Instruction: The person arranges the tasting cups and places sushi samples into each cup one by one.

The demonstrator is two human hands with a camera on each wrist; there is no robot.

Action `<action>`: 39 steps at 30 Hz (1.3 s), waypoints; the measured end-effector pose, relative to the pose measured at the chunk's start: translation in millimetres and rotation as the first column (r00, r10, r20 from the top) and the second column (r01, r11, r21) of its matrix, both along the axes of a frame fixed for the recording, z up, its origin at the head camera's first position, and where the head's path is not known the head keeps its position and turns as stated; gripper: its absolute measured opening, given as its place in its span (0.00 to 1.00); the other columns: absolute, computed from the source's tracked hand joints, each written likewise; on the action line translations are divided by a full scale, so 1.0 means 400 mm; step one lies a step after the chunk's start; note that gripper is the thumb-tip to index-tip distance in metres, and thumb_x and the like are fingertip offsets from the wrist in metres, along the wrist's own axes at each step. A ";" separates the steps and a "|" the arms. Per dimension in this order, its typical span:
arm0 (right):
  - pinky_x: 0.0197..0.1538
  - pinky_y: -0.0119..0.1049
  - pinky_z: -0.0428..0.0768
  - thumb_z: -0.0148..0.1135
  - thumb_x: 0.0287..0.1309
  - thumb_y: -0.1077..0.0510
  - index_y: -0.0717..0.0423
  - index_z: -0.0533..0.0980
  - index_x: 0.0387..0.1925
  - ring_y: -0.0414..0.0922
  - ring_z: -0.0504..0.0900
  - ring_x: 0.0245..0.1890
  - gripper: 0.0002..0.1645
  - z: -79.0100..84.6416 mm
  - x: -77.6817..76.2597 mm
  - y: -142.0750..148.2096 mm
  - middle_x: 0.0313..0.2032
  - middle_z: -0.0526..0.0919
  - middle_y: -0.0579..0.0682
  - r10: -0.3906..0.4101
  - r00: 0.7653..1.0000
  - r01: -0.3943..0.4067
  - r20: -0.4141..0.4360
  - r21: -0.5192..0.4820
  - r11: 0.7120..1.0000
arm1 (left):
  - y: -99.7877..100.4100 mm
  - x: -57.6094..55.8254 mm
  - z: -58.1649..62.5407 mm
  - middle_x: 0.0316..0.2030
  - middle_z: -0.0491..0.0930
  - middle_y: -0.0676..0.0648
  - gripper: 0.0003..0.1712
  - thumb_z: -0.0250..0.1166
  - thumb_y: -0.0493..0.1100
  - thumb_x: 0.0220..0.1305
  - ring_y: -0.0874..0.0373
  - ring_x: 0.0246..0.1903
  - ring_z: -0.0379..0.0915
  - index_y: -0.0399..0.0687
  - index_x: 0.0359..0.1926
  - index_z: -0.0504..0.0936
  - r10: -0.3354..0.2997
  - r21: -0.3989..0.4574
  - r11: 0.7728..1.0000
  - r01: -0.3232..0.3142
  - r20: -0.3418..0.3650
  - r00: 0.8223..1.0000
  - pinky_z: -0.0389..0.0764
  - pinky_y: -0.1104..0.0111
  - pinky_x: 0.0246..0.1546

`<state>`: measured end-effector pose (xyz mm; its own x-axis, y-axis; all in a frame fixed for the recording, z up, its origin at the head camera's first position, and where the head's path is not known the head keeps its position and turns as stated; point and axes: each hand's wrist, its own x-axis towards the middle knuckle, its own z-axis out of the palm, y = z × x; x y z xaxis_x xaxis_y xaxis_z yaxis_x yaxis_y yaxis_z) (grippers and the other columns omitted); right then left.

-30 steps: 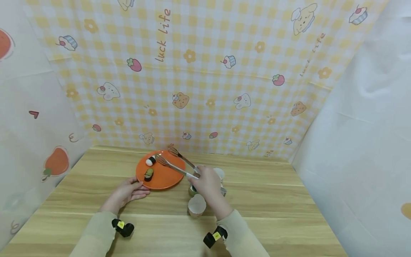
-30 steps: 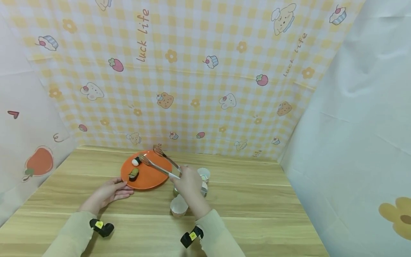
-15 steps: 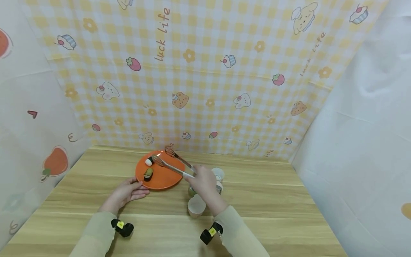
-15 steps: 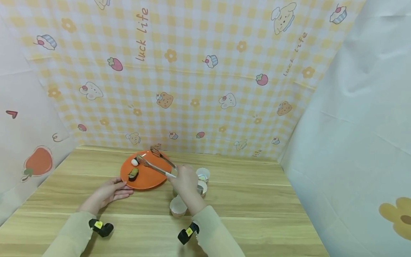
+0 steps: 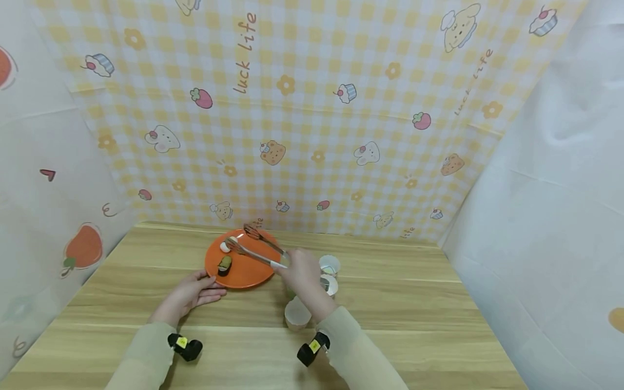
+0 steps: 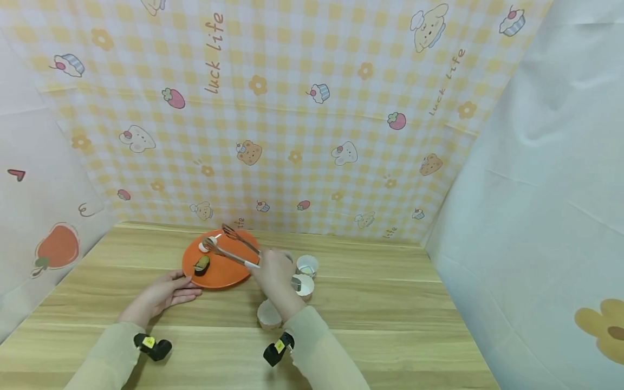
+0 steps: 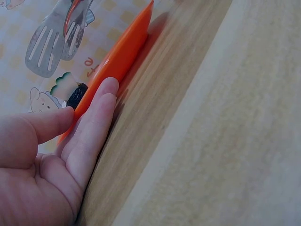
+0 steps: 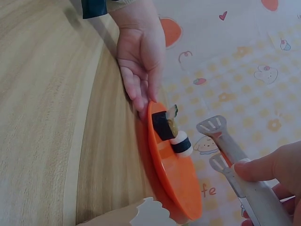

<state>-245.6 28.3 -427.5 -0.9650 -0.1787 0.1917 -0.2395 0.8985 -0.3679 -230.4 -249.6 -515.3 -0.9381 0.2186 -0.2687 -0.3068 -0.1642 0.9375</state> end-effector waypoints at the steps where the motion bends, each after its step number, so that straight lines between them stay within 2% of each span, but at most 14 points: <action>1: 0.24 0.35 0.74 0.72 0.49 0.39 0.53 0.83 0.46 0.43 0.78 0.29 0.28 0.000 -0.001 -0.002 0.33 0.82 0.46 0.001 1.000 -0.001 -0.003 0.006 1.000 | 0.000 0.000 0.001 0.37 0.81 0.41 0.28 0.43 0.36 0.76 0.50 0.38 0.82 0.24 0.67 0.44 0.000 0.001 1.000 0.000 0.001 1.000 0.82 0.59 0.45; 5: 0.27 0.34 0.74 0.71 0.49 0.38 0.51 0.83 0.45 0.42 0.77 0.29 0.28 -0.002 -0.007 -0.010 0.33 0.83 0.45 0.000 1.000 0.000 -0.013 0.029 1.000 | 0.000 0.001 0.004 0.38 0.80 0.41 0.29 0.43 0.37 0.76 0.50 0.39 0.82 0.24 0.67 0.43 -0.001 0.000 1.000 0.001 0.002 1.000 0.82 0.59 0.44; 8: 0.34 0.37 0.75 0.71 0.49 0.38 0.49 0.83 0.49 0.43 0.79 0.33 0.29 -0.004 -0.011 -0.017 0.38 0.85 0.45 -0.005 1.000 0.005 -0.008 0.032 0.999 | 0.000 0.002 0.006 0.38 0.80 0.41 0.28 0.43 0.37 0.76 0.50 0.39 0.82 0.24 0.67 0.43 -0.001 -0.001 1.000 0.001 0.002 1.000 0.82 0.59 0.44; 12: 0.37 0.41 0.75 0.72 0.48 0.38 0.47 0.81 0.53 0.44 0.79 0.33 0.31 -0.001 -0.011 -0.027 0.43 0.84 0.46 -0.024 0.999 0.023 0.028 0.032 0.999 | 0.000 0.003 0.007 0.38 0.81 0.41 0.28 0.43 0.36 0.76 0.50 0.39 0.82 0.24 0.67 0.44 -0.002 -0.001 1.000 0.002 0.001 1.000 0.82 0.59 0.45; 15: 0.36 0.42 0.74 0.72 0.48 0.38 0.47 0.81 0.52 0.43 0.76 0.28 0.31 0.000 -0.013 -0.034 0.41 0.84 0.46 -0.032 0.999 0.030 0.044 0.040 0.999 | 0.002 0.002 0.008 0.38 0.80 0.41 0.28 0.43 0.36 0.76 0.51 0.39 0.82 0.24 0.67 0.44 0.004 -0.003 1.000 -0.004 0.001 1.000 0.82 0.59 0.44; 19: 0.40 0.47 0.73 0.72 0.47 0.37 0.48 0.83 0.47 0.41 0.73 0.22 0.28 -0.004 -0.019 -0.043 0.34 0.84 0.45 -0.033 0.999 0.030 0.035 0.068 0.997 | 0.005 0.001 0.008 0.37 0.80 0.42 0.29 0.43 0.36 0.76 0.51 0.38 0.82 0.24 0.67 0.43 0.007 -0.002 1.000 -0.007 0.004 1.000 0.82 0.59 0.44; 22: 0.36 0.46 0.74 0.73 0.47 0.38 0.50 0.83 0.44 0.41 0.72 0.20 0.27 -0.008 -0.022 -0.047 0.30 0.83 0.45 -0.037 0.998 0.034 0.045 0.066 0.997 | 0.006 0.001 0.008 0.37 0.81 0.41 0.29 0.43 0.36 0.76 0.50 0.39 0.82 0.24 0.68 0.43 0.006 -0.002 1.000 -0.006 0.009 1.000 0.82 0.59 0.44; 26: 0.25 0.37 0.71 0.73 0.47 0.39 0.52 0.83 0.41 0.41 0.72 0.20 0.25 -0.010 -0.024 -0.054 0.30 0.82 0.44 -0.045 0.997 0.042 0.070 0.046 0.998 | 0.005 0.001 0.007 0.38 0.81 0.41 0.30 0.44 0.37 0.76 0.50 0.39 0.82 0.25 0.68 0.42 0.008 -0.006 1.000 -0.008 0.010 1.000 0.82 0.58 0.44; 30: 0.19 0.33 0.69 0.73 0.47 0.40 0.52 0.83 0.37 0.40 0.71 0.20 0.23 -0.013 -0.027 -0.061 0.28 0.80 0.44 -0.052 0.996 0.048 0.072 0.051 0.998 | 0.002 0.001 0.005 0.38 0.81 0.41 0.30 0.44 0.37 0.76 0.50 0.39 0.82 0.25 0.69 0.41 0.003 -0.006 1.000 -0.003 0.005 1.000 0.82 0.59 0.45; 35: 0.19 0.33 0.69 0.74 0.47 0.41 0.52 0.83 0.34 0.40 0.71 0.20 0.21 -0.017 -0.031 -0.071 0.26 0.79 0.43 -0.051 0.996 0.046 0.076 0.056 0.997 | 0.000 0.002 0.004 0.38 0.80 0.41 0.31 0.43 0.37 0.77 0.50 0.39 0.82 0.25 0.69 0.40 -0.008 -0.004 1.000 0.008 0.004 1.000 0.82 0.59 0.45; 39: 0.21 0.33 0.72 0.75 0.46 0.42 0.53 0.83 0.36 0.40 0.74 0.23 0.22 -0.018 -0.031 -0.078 0.29 0.81 0.44 -0.056 0.996 0.052 0.075 0.056 0.997 | 0.001 0.002 0.004 0.38 0.80 0.41 0.31 0.43 0.37 0.77 0.50 0.39 0.82 0.25 0.69 0.40 -0.006 -0.007 1.000 0.006 0.005 1.000 0.82 0.59 0.45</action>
<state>-258.0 -2.9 -434.7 -0.9849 -0.1345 0.1088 -0.1636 0.9284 -0.3336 -229.6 -249.1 -513.8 -0.9352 0.2229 -0.2753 -0.3130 -0.1560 0.9369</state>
